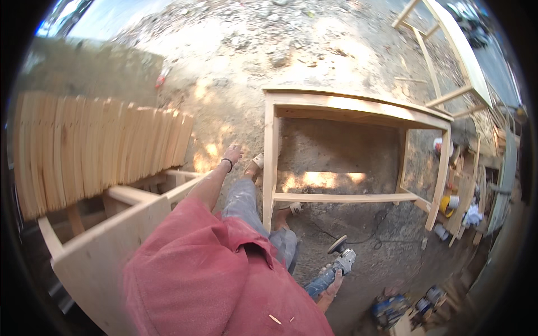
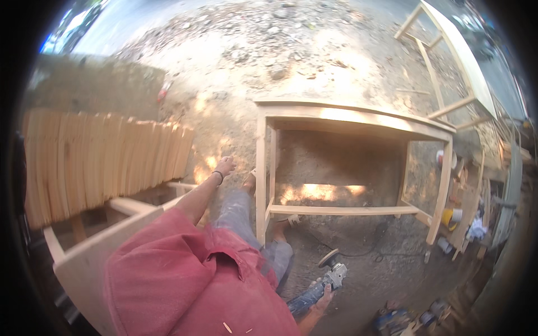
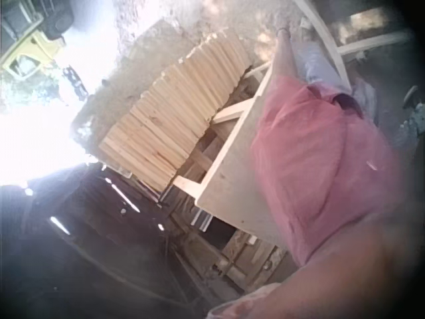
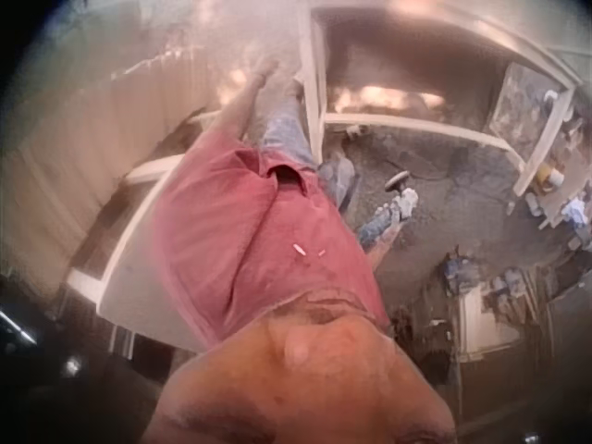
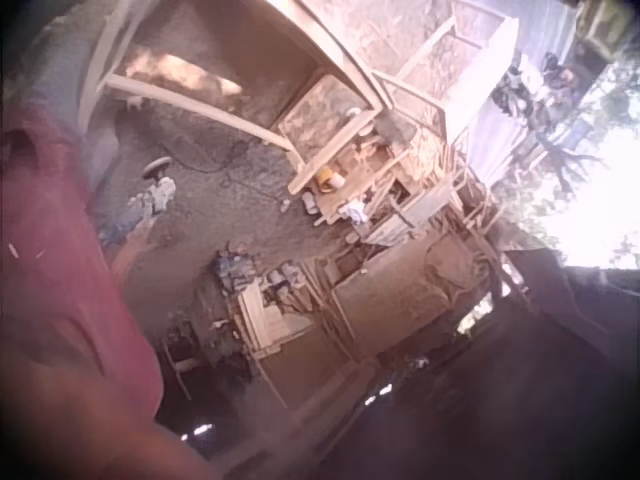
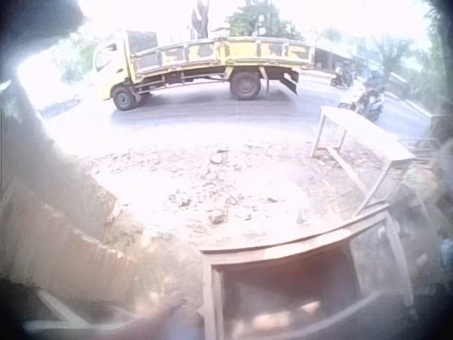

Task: The person sands the wooden frame of a piece of furniture using a power sander, moving the tool across the joints and flat surfaces while occasionally brushing away dust by hand.

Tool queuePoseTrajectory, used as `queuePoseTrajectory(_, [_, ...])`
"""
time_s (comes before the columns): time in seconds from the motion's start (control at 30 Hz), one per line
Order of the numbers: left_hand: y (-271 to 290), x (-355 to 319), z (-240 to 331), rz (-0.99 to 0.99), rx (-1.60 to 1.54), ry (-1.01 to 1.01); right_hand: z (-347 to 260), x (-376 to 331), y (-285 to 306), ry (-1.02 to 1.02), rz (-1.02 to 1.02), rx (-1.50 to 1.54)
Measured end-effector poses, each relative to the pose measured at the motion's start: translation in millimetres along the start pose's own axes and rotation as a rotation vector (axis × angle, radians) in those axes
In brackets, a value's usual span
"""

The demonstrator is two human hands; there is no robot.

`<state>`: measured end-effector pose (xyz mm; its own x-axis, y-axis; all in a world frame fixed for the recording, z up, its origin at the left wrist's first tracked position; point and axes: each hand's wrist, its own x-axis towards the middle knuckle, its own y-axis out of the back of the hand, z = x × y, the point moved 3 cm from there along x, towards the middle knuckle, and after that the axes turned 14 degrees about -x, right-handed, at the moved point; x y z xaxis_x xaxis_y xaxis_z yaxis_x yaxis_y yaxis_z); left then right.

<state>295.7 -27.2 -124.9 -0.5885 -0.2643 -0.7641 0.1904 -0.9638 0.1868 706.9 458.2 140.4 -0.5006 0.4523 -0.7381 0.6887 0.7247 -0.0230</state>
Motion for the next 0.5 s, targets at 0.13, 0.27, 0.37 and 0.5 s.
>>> queuePoseTrajectory(0.13, [-73.7,117.2,35.1,-0.038,-0.346,0.132,-11.4,-44.2,-40.1,-0.031,0.264,-0.147])
queuePoseTrajectory(0.27, [-155.1,181.7,45.3,-0.305,-0.611,0.228,-26.4,-57.1,-77.2,0.039,0.487,-0.331])
queuePoseTrajectory(0.37, [-166.5,176.5,58.0,-0.443,-0.716,0.318,-11.1,-68.6,-109.9,0.035,0.601,-0.360])
queuePoseTrajectory(0.5, [-158.4,168.2,69.2,-0.424,-0.683,0.539,35.9,-90.3,-109.8,0.058,0.736,-0.323])
